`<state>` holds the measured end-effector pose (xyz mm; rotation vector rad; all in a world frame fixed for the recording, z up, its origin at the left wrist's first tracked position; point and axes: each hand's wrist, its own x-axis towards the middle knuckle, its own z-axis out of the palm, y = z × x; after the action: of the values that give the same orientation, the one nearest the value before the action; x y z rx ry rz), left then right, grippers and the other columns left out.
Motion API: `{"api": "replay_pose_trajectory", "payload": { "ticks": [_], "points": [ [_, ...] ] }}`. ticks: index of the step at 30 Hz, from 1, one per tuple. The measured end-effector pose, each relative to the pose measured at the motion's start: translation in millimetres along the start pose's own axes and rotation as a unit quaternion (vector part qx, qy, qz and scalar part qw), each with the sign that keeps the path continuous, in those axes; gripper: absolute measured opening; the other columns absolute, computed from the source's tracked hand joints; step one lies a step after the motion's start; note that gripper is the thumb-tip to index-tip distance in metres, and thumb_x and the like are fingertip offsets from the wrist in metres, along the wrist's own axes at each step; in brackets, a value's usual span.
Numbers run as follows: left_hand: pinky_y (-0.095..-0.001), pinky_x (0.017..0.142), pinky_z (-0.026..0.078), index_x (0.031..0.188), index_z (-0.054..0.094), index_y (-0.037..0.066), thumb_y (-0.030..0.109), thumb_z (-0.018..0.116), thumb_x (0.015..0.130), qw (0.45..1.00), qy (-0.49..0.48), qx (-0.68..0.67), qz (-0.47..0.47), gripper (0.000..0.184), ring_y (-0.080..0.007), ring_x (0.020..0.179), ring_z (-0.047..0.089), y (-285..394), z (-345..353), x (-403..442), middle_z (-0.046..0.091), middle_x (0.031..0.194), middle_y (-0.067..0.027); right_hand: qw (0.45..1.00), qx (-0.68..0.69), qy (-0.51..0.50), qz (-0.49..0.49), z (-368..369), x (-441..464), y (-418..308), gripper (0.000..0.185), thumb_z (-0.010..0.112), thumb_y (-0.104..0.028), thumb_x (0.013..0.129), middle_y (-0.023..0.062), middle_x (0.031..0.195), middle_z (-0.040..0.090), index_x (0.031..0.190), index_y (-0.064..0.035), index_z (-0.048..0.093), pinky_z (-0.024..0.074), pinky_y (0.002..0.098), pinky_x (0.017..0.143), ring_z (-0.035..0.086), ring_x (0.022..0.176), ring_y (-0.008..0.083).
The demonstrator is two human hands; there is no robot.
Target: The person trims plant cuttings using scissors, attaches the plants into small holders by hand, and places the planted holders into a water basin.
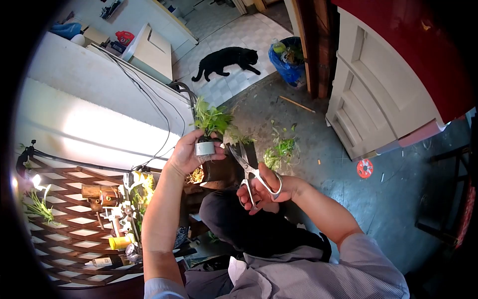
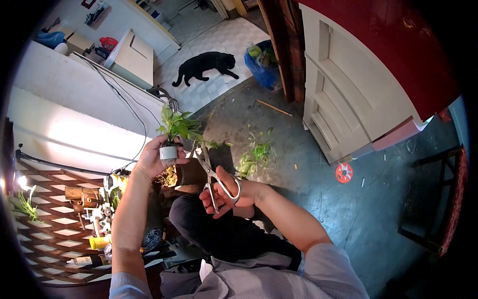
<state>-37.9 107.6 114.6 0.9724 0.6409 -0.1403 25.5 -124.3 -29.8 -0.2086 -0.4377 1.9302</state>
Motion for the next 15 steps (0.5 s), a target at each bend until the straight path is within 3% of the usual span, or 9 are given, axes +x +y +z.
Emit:
{"api": "replay_pose_trajectory", "payload": {
  "ticks": [1, 5, 9, 11, 12, 13, 14, 15],
  "points": [
    [-0.0512, 0.084, 0.051, 0.102, 0.053, -0.004, 0.026, 0.039, 0.094, 1.0, -0.004, 0.007, -0.004, 0.034, -0.0361, 0.087, 0.063, 1, 3, -1, 0.063, 0.09, -0.0219, 1.0, -0.008, -0.002, -0.001, 0, 5, -3, 0.106, 0.034, -0.091, 0.061, 0.0095, 0.106, 0.056, 0.116, -0.0027, 0.052, 0.0438, 0.0494, 0.093, 0.058, 0.097, 0.0246],
    [-0.0508, 0.079, 0.053, 0.102, 0.054, -0.004, 0.026, 0.041, 0.093, 0.999, -0.027, 0.027, -0.025, 0.034, -0.0365, 0.084, 0.064, 0, 10, -4, 0.063, 0.09, -0.0228, 0.999, 0.023, -0.008, -0.021, 8, 7, -17, 0.113, 0.037, -0.094, 0.054, 0.0096, 0.105, 0.057, 0.116, -0.0016, 0.053, 0.0424, 0.0561, 0.092, 0.059, 0.096, 0.025],
    [-0.0518, 0.074, 0.054, 0.1, 0.055, -0.004, 0.029, 0.041, 0.092, 0.998, -0.019, 0.041, -0.043, 0.037, -0.036, 0.076, 0.065, -4, 8, -5, 0.063, 0.086, -0.0208, 0.998, 0.055, 0.009, -0.039, 4, 8, -24, 0.112, 0.037, -0.094, 0.054, 0.0095, 0.103, 0.058, 0.116, -0.0012, 0.053, 0.0422, 0.0568, 0.093, 0.06, 0.094, 0.0249],
    [-0.0489, 0.063, 0.057, 0.1, 0.055, -0.004, 0.031, 0.041, 0.091, 0.994, -0.003, 0.075, -0.074, 0.039, -0.0367, 0.075, 0.065, -6, 5, -6, 0.062, 0.083, -0.0208, 0.997, 0.061, 0.001, -0.05, -4, 11, -24, 0.104, 0.037, -0.093, 0.056, 0.0086, 0.092, 0.059, 0.105, -0.0023, 0.058, 0.0429, 0.0552, 0.093, 0.061, 0.086, 0.0235],
    [-0.0489, 0.063, 0.057, 0.1, 0.055, -0.004, 0.031, 0.041, 0.091, 0.994, -0.006, 0.07, -0.079, 0.039, -0.0367, 0.075, 0.065, -8, 4, -6, 0.062, 0.083, -0.0208, 0.996, 0.067, 0.0, -0.055, -4, 10, -23, 0.101, 0.037, -0.092, 0.058, 0.0081, 0.086, 0.06, 0.099, -0.0028, 0.06, 0.0432, 0.0544, 0.093, 0.061, 0.082, 0.0228],
    [-0.047, 0.057, 0.057, 0.099, 0.055, -0.005, 0.032, 0.041, 0.091, 0.993, -0.005, 0.08, -0.087, 0.039, -0.0368, 0.073, 0.064, -8, 5, -7, 0.061, 0.082, -0.0203, 0.993, 0.079, 0.05, -0.069, 6, 7, -25, 0.092, 0.04, -0.09, 0.059, 0.004, 0.071, 0.056, 0.086, -0.0049, 0.059, 0.0507, 0.042, 0.078, 0.056, 0.062, 0.0179],
    [-0.0452, 0.051, 0.057, 0.099, 0.055, -0.005, 0.032, 0.041, 0.09, 0.992, -0.003, 0.091, -0.093, 0.04, -0.0369, 0.072, 0.064, -7, 5, -7, 0.06, 0.08, -0.0199, 0.993, 0.083, 0.056, -0.067, -2, 7, -23, 0.092, 0.04, -0.09, 0.059, 0.004, 0.071, 0.056, 0.086, -0.0049, 0.059, 0.0507, 0.042, 0.078, 0.056, 0.062, 0.0179],
    [-0.0437, 0.046, 0.056, 0.098, 0.054, -0.005, 0.032, 0.041, 0.091, 0.991, 0.0, 0.088, -0.1, 0.04, -0.0362, 0.07, 0.063, -8, 6, -7, 0.06, 0.079, -0.0192, 0.991, 0.051, 0.078, -0.093, -8, 9, -23, 0.086, 0.043, -0.089, 0.06, 0.003, 0.067, 0.052, 0.081, -0.0062, 0.057, 0.0474, 0.0353, 0.067, 0.051, 0.057, 0.0159]
  ]
}}
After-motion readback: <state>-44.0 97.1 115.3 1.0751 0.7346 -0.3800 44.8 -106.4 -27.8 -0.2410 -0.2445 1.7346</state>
